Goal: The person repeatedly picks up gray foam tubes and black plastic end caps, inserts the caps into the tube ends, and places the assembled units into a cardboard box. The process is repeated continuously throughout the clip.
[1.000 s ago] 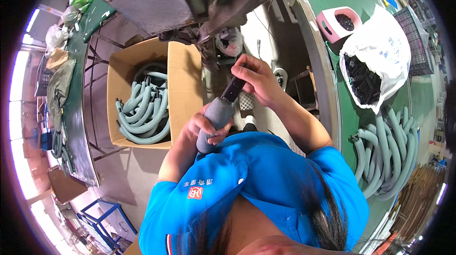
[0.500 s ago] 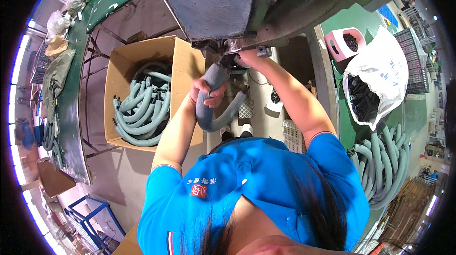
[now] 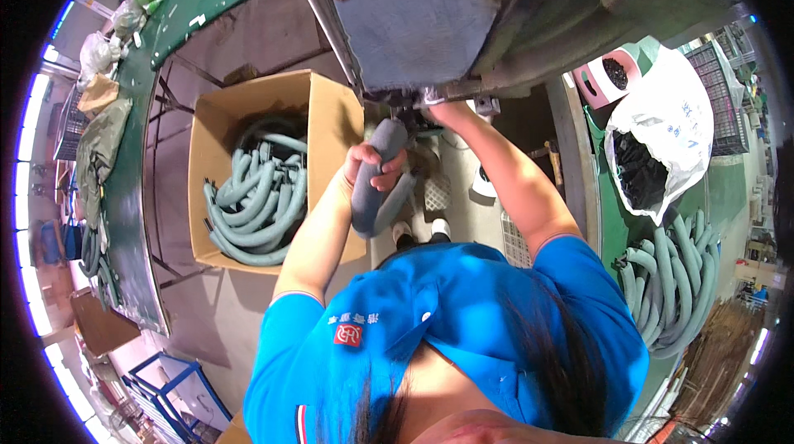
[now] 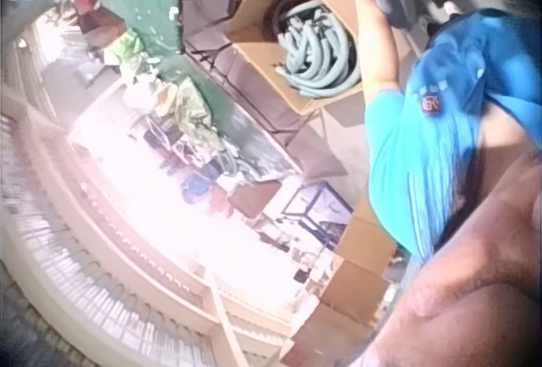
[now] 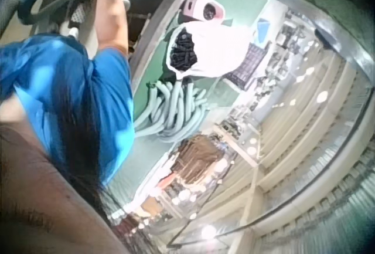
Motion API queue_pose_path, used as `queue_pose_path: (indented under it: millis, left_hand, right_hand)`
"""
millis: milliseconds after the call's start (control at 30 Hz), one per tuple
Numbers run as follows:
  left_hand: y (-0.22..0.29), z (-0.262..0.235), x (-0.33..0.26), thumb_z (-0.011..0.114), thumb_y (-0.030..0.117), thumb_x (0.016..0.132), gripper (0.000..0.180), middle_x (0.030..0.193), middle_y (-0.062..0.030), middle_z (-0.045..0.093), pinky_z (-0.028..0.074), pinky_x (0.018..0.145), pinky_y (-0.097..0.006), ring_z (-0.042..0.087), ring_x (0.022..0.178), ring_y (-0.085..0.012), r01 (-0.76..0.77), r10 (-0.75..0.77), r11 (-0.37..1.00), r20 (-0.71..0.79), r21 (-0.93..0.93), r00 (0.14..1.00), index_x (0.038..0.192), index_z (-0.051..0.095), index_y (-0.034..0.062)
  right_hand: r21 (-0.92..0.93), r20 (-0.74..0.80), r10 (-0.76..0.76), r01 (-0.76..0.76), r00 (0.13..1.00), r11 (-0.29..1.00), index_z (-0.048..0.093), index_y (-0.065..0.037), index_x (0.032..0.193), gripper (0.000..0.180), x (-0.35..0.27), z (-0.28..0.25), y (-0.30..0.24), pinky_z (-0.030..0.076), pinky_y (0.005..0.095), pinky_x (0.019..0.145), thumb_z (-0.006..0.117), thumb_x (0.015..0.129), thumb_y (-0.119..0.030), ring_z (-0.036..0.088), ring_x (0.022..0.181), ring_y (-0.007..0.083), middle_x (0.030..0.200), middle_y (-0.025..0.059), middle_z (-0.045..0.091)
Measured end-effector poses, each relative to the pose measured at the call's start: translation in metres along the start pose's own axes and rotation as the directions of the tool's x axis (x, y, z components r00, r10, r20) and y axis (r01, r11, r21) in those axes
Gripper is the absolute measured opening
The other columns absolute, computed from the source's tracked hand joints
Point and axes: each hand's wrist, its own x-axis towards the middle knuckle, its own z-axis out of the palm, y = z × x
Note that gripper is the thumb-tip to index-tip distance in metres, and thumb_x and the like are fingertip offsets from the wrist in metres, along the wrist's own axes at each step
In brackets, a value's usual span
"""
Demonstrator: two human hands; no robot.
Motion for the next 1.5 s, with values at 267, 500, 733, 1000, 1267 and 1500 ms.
queue_pose_path:
  millis: [267,500,733,1000,1267,1500]
  left_hand:
    - [0.018,0.001,0.001,0.059,0.014,0.067,0.04,0.068,-0.0083,0.046,0.041,0.042,-0.03,0.046,0.043,-0.0179,0.058,-0.056,0.994,-0.026,0.096,0.998,0.105,0.047,0.0047]
    - [0.023,-0.01,0.001,0.058,0.016,0.068,0.035,0.068,-0.007,0.045,0.04,0.043,-0.03,0.045,0.044,-0.016,0.12,-0.122,0.989,0.021,0.084,0.992,0.098,0.048,0.0036]
    - [0.029,-0.008,0.001,0.059,0.016,0.067,0.032,0.068,-0.0067,0.045,0.04,0.044,-0.031,0.046,0.044,-0.0161,0.159,-0.161,0.982,0.012,0.105,0.987,0.095,0.047,0.0056]
    - [0.024,-0.008,0.0,0.058,0.016,0.069,0.03,0.069,-0.0066,0.045,0.041,0.044,-0.03,0.047,0.044,-0.0161,0.156,-0.159,0.985,0.031,0.073,0.987,0.094,0.047,0.0044]
    - [0.03,0.019,0.004,0.061,0.02,0.07,0.029,0.067,-0.0059,0.042,0.042,0.045,-0.028,0.045,0.045,-0.0148,0.19,-0.208,0.973,0.14,0.134,0.968,0.088,0.047,0.0012]
    - [0.002,0.033,-0.05,0.064,0.017,0.066,0.034,0.067,-0.0078,0.046,0.04,0.041,-0.029,0.047,0.042,-0.0177,0.245,-0.233,0.943,-0.076,0.224,0.969,0.093,0.047,0.0035]
  right_hand:
    - [0.679,0.179,0.744,-0.628,0.644,0.381,0.052,-0.002,0.089,0.015,-0.021,-0.034,0.021,0.04,0.027,0.051,0.048,0.091,-0.016,0.049,0.057,0.0135,0.07,0.0059,0.054]
    - [0.909,0.358,0.891,-0.321,0.28,-0.265,0.045,0.012,0.096,0.015,-0.156,-0.044,0.021,0.053,0.0403,0.082,0.039,0.082,0.011,0.056,0.085,0.0304,0.094,0.0197,0.051]
    - [0.845,0.465,0.776,-0.476,0.426,-0.244,0.038,0.016,0.116,0.032,-0.186,-0.055,-0.023,0.045,0.039,0.1,0.033,0.084,0.014,0.05,0.113,0.0366,0.116,0.0252,0.047]
    - [0.835,0.453,0.69,-0.541,0.564,-0.106,0.039,0.009,0.121,0.031,-0.169,-0.089,-0.041,0.054,0.0317,0.089,0.044,0.093,-0.003,0.056,0.109,0.033,0.118,0.0248,0.052]
    - [0.911,0.386,0.719,-0.364,0.578,-0.195,0.047,0.016,0.112,0.031,-0.166,-0.099,-0.078,0.049,0.0381,0.095,0.037,0.093,-0.007,0.056,0.108,0.0358,0.115,0.029,0.054]
    - [0.885,0.445,0.634,-0.419,0.632,-0.203,0.05,0.013,0.116,0.031,-0.15,-0.109,-0.116,0.046,0.0381,0.099,0.04,0.093,-0.006,0.055,0.112,0.0314,0.119,0.0245,0.055]
